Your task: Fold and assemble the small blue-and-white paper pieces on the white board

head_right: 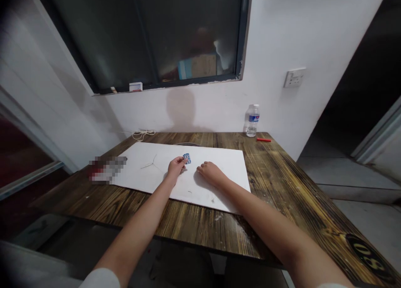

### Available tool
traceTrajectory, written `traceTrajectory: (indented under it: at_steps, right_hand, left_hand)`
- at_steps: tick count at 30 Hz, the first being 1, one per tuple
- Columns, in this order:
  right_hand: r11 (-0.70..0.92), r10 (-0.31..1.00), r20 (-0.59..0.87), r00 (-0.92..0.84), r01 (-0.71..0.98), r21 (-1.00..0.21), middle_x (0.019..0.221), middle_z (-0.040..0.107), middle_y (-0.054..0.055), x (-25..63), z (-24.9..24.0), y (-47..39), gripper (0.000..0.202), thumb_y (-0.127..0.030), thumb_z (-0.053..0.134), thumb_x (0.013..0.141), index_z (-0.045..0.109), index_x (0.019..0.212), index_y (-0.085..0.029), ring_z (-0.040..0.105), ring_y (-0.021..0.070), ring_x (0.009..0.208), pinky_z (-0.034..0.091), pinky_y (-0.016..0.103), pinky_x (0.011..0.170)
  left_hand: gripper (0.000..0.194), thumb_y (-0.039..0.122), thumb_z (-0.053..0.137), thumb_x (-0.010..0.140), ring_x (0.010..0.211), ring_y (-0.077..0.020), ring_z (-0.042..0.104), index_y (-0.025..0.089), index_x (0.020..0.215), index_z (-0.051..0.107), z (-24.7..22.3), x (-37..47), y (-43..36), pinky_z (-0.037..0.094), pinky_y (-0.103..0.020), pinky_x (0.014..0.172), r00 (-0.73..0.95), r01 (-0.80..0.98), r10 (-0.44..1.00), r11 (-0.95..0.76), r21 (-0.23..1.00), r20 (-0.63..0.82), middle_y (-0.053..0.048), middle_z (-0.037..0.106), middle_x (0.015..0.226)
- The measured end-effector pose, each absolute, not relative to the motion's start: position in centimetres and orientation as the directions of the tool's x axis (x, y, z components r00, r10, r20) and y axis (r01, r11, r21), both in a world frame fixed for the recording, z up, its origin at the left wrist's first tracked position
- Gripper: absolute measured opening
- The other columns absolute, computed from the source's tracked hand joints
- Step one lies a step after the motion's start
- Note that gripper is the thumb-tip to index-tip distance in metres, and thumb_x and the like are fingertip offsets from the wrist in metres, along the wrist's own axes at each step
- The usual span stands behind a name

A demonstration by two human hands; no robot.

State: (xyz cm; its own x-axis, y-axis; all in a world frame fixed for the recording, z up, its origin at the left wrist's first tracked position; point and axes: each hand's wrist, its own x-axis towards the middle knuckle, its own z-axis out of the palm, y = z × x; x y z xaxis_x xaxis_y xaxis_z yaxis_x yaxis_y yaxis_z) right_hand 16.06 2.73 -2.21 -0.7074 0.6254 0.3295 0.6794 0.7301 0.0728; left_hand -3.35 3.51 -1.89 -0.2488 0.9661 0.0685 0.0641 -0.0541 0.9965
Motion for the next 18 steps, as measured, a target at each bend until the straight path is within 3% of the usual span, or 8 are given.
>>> traceTrajectory:
  at_steps: [14, 18]
  right_hand:
    - [0.694, 0.678, 0.340, -0.652, 0.720, -0.001, 0.089, 0.072, 0.012, 15.89, -1.79, 2.49, 0.020, -0.016, 0.051, 0.093, 0.071, 0.097, -0.013, 0.064, 0.0216, 0.086, 0.041, 0.029, 0.076]
    - [0.675, 0.699, 0.335, -0.632, 0.737, -0.017, 0.093, 0.073, 0.012, 15.97, -1.80, 2.32, 0.025, -0.016, 0.049, 0.094, 0.070, 0.108, -0.014, 0.064, 0.0211, 0.088, 0.041, 0.028, 0.079]
  left_hand:
    - [0.039, 0.045, 0.081, 0.056, 0.050, -0.0070, 0.049, 0.017, 0.077, 0.064, -1.28, -3.02, 3.12, 0.032, -0.016, 0.041, -0.259, 0.057, 0.964, -0.052, 0.997, 0.065, 0.004, 0.054, 0.059]
    - [0.038, 0.046, 0.081, 0.056, 0.052, -0.0073, 0.050, 0.017, 0.075, 0.064, -1.07, -2.92, 2.82, 0.032, -0.016, 0.041, -0.251, 0.062, 0.965, -0.058, 0.996, 0.072, 0.003, 0.055, 0.061]
